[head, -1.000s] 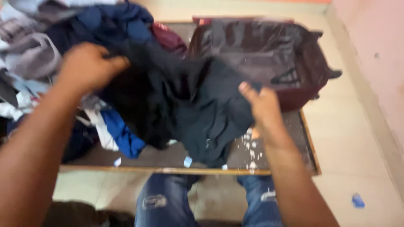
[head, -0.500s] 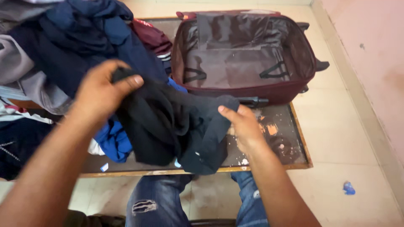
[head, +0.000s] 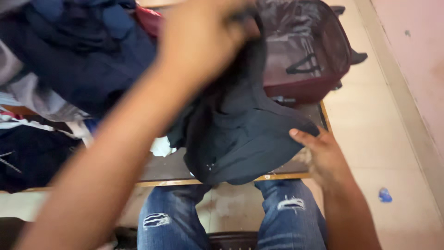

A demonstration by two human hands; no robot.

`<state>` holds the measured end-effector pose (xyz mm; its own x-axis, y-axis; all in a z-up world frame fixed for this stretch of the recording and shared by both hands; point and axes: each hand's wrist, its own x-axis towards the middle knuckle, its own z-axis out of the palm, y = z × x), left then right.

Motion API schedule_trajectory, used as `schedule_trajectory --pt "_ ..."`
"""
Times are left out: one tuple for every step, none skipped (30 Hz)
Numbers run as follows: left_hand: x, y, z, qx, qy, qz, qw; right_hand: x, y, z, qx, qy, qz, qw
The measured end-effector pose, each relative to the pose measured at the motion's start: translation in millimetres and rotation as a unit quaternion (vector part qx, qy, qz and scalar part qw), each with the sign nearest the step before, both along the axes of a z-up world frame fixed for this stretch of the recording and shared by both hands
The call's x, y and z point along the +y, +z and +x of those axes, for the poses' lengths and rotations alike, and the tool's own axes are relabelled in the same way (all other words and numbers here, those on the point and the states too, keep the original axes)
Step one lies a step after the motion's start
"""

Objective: The person folds a black garment and a blue shirt by hand on a table next to a suitcase.

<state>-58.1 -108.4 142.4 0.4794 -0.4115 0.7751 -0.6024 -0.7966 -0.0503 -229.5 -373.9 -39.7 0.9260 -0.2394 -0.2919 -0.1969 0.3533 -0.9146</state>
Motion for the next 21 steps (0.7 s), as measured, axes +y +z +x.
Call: schedule_trajectory --pt "-28.3 -37.2 -13.6 0.009 -0.038 0.005 0.999 -18.6 -18.3 -2.8 0.005 -0.006 0.0 1.0" --pt "-55.5 -75.4 -30.2 0.026 -0.088 0.008 0.996 -38.5 -35.7 -1.1 0.013 -0.011 -0.057 0.998" --pt "-79.0 -112.9 -48.7 0.052 -0.146 0.013 0.988 -57.1 -54.2 -1.1 0.022 -0.015 -0.114 0.993" --pt "-96.5 -146.3 -58.0 0.054 -0.211 0.007 0.976 -72.3 -75.0 1.1 0.114 -0.03 -0.157 0.981" --pt "-113.3 -179.0 -66.5 0.103 -0.219 0.059 0.969 -86.6 -95.9 0.9 0.206 -0.044 -0.198 0.957" --pt "-130.3 -208.8 -71.2 0.118 -0.231 0.067 0.963 -100.6 -116.2 -1.9 0.205 -0.039 -0.203 0.957" --pt "-153.3 -233.4 -72.6 0.133 -0.234 0.051 0.962 -113.7 -136.2 -7.7 0.246 -0.049 -0.18 0.951" --pt "-176.3 -254.8 -75.4 0.152 -0.235 0.034 0.959 -128.4 -154.7 -13.4 0.29 -0.057 -0.156 0.943" --pt "-199.5 -270.7 -77.7 0.144 -0.25 -0.039 0.957 -146.7 -169.5 -14.6 0.292 -0.048 -0.161 0.941" --pt "-221.2 -281.8 -82.3 0.135 -0.267 -0.111 0.948 -164.8 -182.1 -18.7 0.27 -0.089 -0.129 0.95" --pt "-240.0 -288.6 -89.8 0.14 -0.262 -0.114 0.948 -183.0 -191.6 -24.6 0.246 -0.13 -0.097 0.956" --pt "-254.7 -290.5 -96.6 0.167 -0.219 -0.077 0.958 -196.0 -200.6 -30.2 0.245 -0.128 -0.098 0.956" --pt "-258.9 -291.9 -104.0 0.194 -0.174 -0.04 0.965 -201.0 -209.5 -36.2 0.235 -0.136 -0.137 0.952" --pt "-254.9 -291.9 -110.9 0.189 -0.172 -0.044 0.966 -205.5 -211.1 -34.4 0.221 -0.144 -0.179 0.948" --pt "-245.2 -290.9 -119.1 0.18 -0.182 -0.058 0.965 -209.3 -204.9 -35.5 0.216 -0.143 -0.184 0.948" --pt "-230.2 -290.5 -122.3 0.177 -0.187 -0.071 0.964 -207.9 -195.6 -43.2 0.282 -0.122 -0.453 0.837" --pt "-211.2 -290.6 -119.4 0.242 -0.196 -0.017 0.95 -202.7 -184.2 -47.6 0.315 -0.088 -0.684 0.652" --pt "-180.0 -296.8 -119.6 0.313 -0.208 0.039 0.926 -189.9 -176.1 -55.6 0.319 -0.081 -0.684 0.651" --pt "-141.6 -304.0 -113.6 0.304 -0.214 -0.012 0.928 -175.2 -168.3 -57.8 0.23 -0.101 -0.682 0.687" --pt "-101.1 -309.1 -112.3 0.247 -0.176 -0.039 0.952 -158.7 -160.2 -56.1 0.141 -0.127 -0.671 0.717" --pt "-61.2 -311.9 -101.6 0.178 -0.146 -0.108 0.967 -143.1 -153.3 -47.5 0.118 -0.099 -0.664 0.732"
